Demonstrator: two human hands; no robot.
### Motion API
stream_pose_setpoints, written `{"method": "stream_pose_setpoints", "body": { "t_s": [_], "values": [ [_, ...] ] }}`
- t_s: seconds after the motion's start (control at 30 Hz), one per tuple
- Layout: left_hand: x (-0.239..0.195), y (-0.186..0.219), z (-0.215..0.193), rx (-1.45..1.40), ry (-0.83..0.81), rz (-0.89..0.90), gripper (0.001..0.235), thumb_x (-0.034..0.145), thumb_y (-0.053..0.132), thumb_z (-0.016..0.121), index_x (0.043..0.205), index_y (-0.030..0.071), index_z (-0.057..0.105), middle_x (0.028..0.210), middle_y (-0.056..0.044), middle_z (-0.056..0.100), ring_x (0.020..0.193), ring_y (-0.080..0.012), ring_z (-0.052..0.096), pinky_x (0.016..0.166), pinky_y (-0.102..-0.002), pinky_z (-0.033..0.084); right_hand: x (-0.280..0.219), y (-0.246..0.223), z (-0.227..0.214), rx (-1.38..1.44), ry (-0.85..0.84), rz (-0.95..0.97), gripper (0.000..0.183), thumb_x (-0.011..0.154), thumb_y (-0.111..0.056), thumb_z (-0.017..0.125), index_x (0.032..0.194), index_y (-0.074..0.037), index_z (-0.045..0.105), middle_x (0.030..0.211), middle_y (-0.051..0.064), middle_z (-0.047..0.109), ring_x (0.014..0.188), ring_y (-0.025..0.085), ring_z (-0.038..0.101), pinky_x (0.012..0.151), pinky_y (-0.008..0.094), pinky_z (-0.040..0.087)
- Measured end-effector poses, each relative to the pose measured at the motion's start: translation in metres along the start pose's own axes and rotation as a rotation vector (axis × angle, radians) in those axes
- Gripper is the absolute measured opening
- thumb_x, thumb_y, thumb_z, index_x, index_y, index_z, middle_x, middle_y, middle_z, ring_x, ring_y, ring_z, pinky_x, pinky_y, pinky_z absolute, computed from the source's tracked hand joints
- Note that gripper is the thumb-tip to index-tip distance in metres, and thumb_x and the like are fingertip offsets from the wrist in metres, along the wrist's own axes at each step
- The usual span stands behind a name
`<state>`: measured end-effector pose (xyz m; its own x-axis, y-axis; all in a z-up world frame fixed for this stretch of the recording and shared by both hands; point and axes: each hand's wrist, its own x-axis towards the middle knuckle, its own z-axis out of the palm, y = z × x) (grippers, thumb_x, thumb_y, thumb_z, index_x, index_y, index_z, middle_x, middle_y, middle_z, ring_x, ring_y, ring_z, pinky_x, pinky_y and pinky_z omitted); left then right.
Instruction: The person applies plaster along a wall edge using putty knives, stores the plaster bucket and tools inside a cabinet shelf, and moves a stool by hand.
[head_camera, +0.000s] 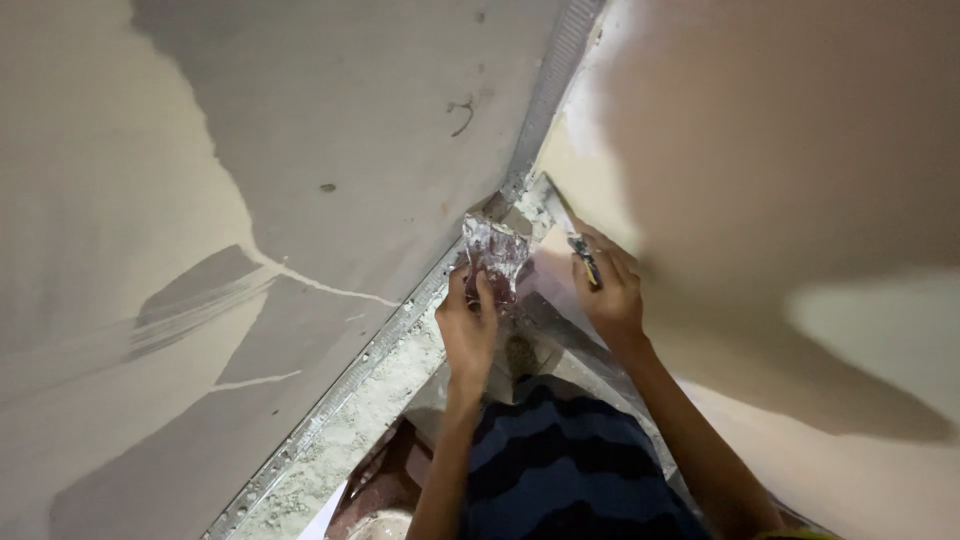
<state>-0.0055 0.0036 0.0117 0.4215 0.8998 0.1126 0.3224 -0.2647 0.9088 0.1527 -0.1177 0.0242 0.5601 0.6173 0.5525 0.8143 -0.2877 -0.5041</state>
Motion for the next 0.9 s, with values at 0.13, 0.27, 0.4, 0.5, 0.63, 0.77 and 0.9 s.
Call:
{"method": "stream_pose_setpoints", "body": {
  "t_s": [0.13, 0.27, 0.4, 0.5, 0.63, 0.77, 0.9],
  "values": [
    [0.0, 0.0, 0.0, -0.045, 0.007, 0.02, 0.022, 0.105, 0.017, 0.058, 0.12, 0.003, 0.064, 0.074, -0.014, 0.074, 0.051, -0.0191, 0.069, 0.043, -0.035, 0.051, 0.001, 0.005, 0.002, -0.02, 0.031, -0.061, 0.035, 0.095, -0.003, 0.074, 0.128, 0.004, 0.065, 0.116, 0.019, 0.072, 0.097, 0.031, 0.074, 0.083, 0.038, 0.06],
    [-0.001, 0.006, -0.002, -0.056, 0.017, 0.039, 0.021, 0.104, 0.016, 0.058, 0.118, 0.002, 0.064, 0.077, -0.016, 0.075, 0.052, -0.0193, 0.07, 0.044, -0.034, 0.052, -0.005, 0.009, 0.012, -0.043, 0.023, -0.072, 0.037, 0.095, -0.005, 0.076, 0.13, 0.003, 0.066, 0.113, 0.018, 0.072, 0.093, 0.028, 0.074, 0.078, 0.036, 0.061],
    [-0.002, 0.009, -0.008, -0.06, 0.01, 0.018, 0.021, 0.104, 0.015, 0.06, 0.119, 0.001, 0.065, 0.076, -0.018, 0.073, 0.051, -0.0213, 0.069, 0.045, -0.037, 0.051, -0.017, 0.008, 0.015, -0.032, -0.007, 0.044, 0.039, 0.095, -0.002, 0.075, 0.132, 0.004, 0.066, 0.1, 0.018, 0.07, 0.077, 0.024, 0.072, 0.064, 0.033, 0.058],
    [-0.002, 0.006, -0.008, -0.052, 0.002, -0.001, 0.022, 0.104, 0.016, 0.059, 0.119, 0.002, 0.065, 0.075, -0.017, 0.074, 0.051, -0.0212, 0.07, 0.046, -0.036, 0.053, -0.016, 0.007, 0.017, -0.057, 0.051, -0.05, 0.039, 0.095, -0.003, 0.076, 0.132, 0.003, 0.065, 0.101, 0.018, 0.069, 0.081, 0.026, 0.071, 0.068, 0.035, 0.058],
    [-0.004, 0.002, -0.008, -0.063, 0.012, 0.017, 0.024, 0.104, 0.017, 0.059, 0.122, 0.002, 0.064, 0.077, -0.016, 0.075, 0.056, -0.0199, 0.073, 0.048, -0.034, 0.055, -0.014, 0.004, 0.015, -0.025, 0.038, -0.023, 0.037, 0.095, -0.003, 0.076, 0.13, 0.002, 0.067, 0.098, 0.016, 0.069, 0.079, 0.024, 0.07, 0.068, 0.035, 0.058],
    [-0.003, 0.0, -0.009, -0.067, -0.028, -0.029, 0.025, 0.105, 0.018, 0.058, 0.123, 0.003, 0.064, 0.074, -0.015, 0.075, 0.055, -0.0191, 0.074, 0.047, -0.033, 0.055, -0.005, 0.01, 0.017, -0.029, 0.062, -0.135, 0.036, 0.098, -0.004, 0.074, 0.133, 0.0, 0.064, 0.112, 0.018, 0.071, 0.09, 0.025, 0.073, 0.078, 0.035, 0.06],
    [-0.004, -0.002, -0.011, -0.053, -0.051, -0.084, 0.025, 0.104, 0.019, 0.056, 0.123, 0.004, 0.064, 0.074, -0.013, 0.076, 0.05, -0.0196, 0.071, 0.042, -0.034, 0.053, -0.009, 0.008, 0.015, 0.044, 0.001, -0.001, 0.036, 0.095, -0.002, 0.074, 0.129, 0.004, 0.066, 0.105, 0.019, 0.071, 0.082, 0.024, 0.072, 0.067, 0.034, 0.058]
  ]
}}
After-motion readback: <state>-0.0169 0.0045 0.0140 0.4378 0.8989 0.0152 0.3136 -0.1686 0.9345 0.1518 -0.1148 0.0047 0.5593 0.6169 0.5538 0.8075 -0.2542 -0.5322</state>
